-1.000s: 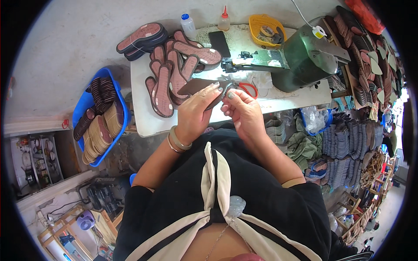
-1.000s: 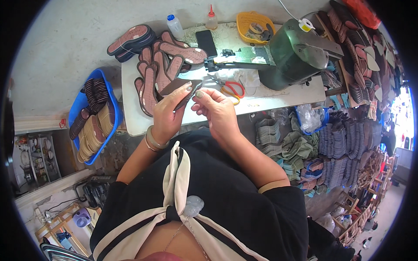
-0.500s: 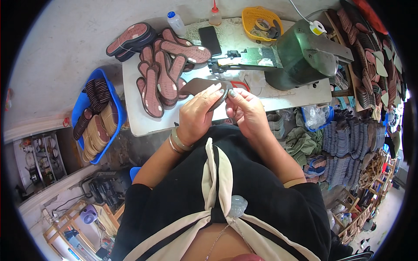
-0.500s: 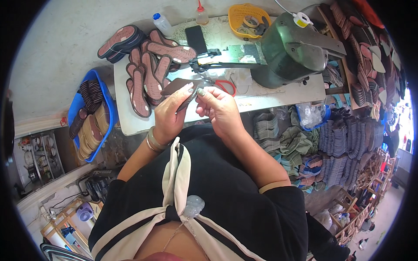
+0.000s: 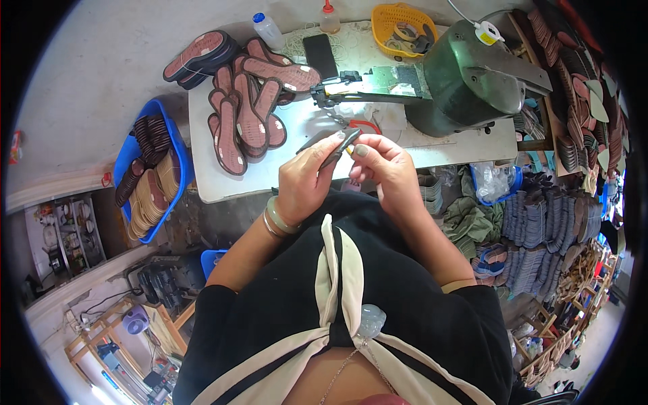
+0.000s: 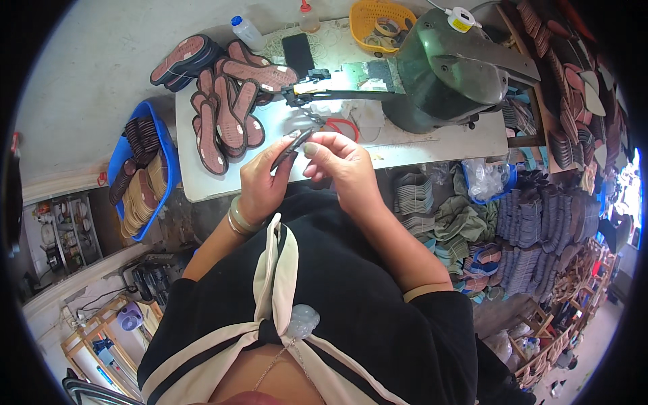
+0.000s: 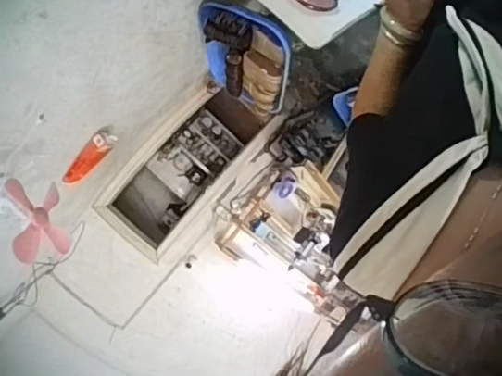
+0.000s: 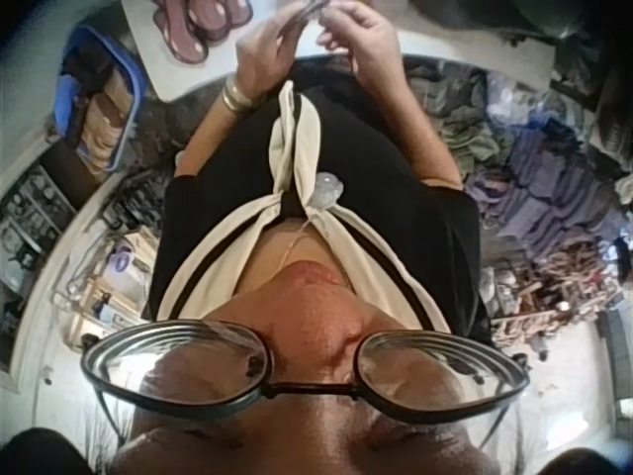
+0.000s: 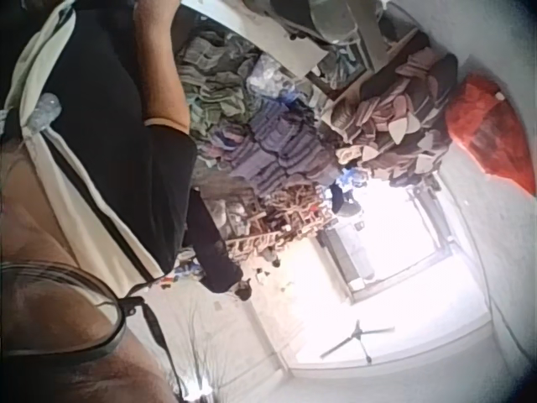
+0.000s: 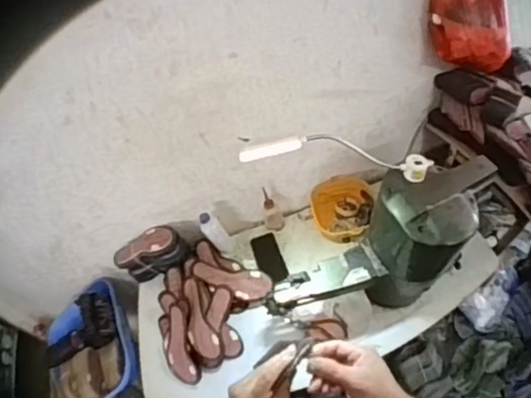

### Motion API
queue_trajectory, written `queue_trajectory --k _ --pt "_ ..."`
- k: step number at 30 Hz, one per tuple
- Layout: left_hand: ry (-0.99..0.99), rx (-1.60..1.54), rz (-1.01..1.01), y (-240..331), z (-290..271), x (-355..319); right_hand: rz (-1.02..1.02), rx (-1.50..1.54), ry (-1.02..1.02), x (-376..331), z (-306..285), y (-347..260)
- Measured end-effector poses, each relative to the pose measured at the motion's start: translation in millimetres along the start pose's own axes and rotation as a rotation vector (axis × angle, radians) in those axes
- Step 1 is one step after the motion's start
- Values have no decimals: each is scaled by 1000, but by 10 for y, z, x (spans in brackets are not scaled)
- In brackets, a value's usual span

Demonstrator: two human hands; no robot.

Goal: The person assembles pink sandals by hand, attaching straps to the soles and using a green machine to secure them. They handle multiple sandals, stacking them on the table and in a blue bin. The workspace is cluttered with materials and tools.

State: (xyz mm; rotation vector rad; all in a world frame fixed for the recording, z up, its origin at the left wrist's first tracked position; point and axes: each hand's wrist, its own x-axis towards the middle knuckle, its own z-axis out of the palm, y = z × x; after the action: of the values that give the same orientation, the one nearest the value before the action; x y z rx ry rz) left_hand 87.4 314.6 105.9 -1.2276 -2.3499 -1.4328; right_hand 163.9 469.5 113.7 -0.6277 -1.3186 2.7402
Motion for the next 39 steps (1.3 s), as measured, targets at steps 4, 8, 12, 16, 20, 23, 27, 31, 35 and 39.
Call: queue_trajectory --k 4,8,12,16,20,23,27,31,35,39 --pt "23 44 44 13 22 48 -4 26 -15 66 14 45" --pt "-6 89 22 -85 -2 50 92 232 -112 176 -28 68" --pt "-33 -13 -258 -155 -43 -43 8 112 -102 241 10 -92" --pt "1 -390 -496 -238 -101 6 -500 -697 -14 411 -31 -63" --pt "-141 -445 -530 -324 -286 229 -1035 -1199 -118 771 -40 -78" --pt "-236 -451 -514 -454 -411 412 -1191 -1335 -229 998 26 -162" --pt "-327 -447 -482 -640 -518 636 -1238 -1442 -269 1119 89 -201" --pt "-430 -626 -692 -651 -586 760 -1230 -1405 -207 1179 50 -133" --pt "-456 -579 -644 -666 -522 758 -1035 -1282 -103 1120 -1 -24" --pt "-476 -598 -584 -682 -434 779 -454 -780 -25 1028 -48 83"
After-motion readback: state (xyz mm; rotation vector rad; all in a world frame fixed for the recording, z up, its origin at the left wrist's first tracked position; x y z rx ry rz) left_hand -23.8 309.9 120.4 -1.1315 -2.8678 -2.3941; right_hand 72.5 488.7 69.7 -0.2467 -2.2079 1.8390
